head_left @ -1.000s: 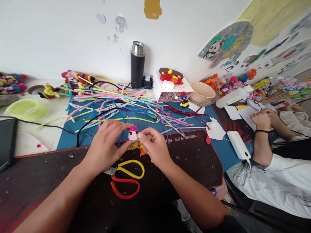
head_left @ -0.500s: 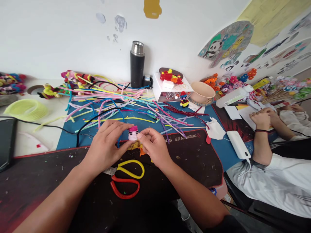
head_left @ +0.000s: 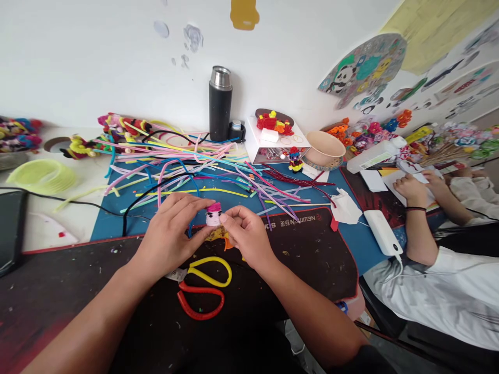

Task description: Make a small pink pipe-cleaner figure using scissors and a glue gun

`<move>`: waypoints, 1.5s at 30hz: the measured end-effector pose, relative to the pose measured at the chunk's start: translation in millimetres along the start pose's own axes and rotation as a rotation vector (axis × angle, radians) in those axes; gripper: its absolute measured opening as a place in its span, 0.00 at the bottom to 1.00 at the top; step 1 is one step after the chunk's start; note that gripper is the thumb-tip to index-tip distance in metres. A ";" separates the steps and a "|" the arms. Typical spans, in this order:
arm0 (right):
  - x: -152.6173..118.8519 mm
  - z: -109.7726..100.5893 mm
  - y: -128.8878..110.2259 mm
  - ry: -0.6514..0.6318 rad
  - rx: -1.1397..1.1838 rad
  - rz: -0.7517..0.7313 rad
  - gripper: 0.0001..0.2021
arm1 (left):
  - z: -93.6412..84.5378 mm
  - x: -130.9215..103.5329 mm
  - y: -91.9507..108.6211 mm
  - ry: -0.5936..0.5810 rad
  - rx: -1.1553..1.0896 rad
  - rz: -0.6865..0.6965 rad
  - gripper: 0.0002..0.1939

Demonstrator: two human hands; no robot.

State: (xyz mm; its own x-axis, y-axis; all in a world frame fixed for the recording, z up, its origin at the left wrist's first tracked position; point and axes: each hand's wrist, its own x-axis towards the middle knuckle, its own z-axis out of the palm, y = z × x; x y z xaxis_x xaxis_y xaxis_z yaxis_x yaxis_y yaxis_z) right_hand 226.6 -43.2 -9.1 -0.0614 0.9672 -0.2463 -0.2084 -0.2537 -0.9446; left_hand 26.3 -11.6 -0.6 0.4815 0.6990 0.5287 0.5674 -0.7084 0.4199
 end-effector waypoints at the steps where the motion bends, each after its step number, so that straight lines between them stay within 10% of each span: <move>1: 0.2 -0.1 0.0 0.000 -0.002 0.000 0.20 | 0.0 0.1 -0.1 -0.001 0.000 0.000 0.15; 45: -2.5 3.1 -5.7 0.000 0.023 -0.003 0.21 | 2.1 -2.2 -5.8 0.016 -0.096 -0.086 0.14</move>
State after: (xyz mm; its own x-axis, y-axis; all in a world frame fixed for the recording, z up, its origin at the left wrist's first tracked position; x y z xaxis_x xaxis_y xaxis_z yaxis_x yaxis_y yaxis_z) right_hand 224.9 -44.2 -2.4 -0.0603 0.9680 -0.2436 -0.2313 -0.2510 -0.9399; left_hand 23.4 -8.8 -5.8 0.4227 0.7567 0.4988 0.5390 -0.6523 0.5328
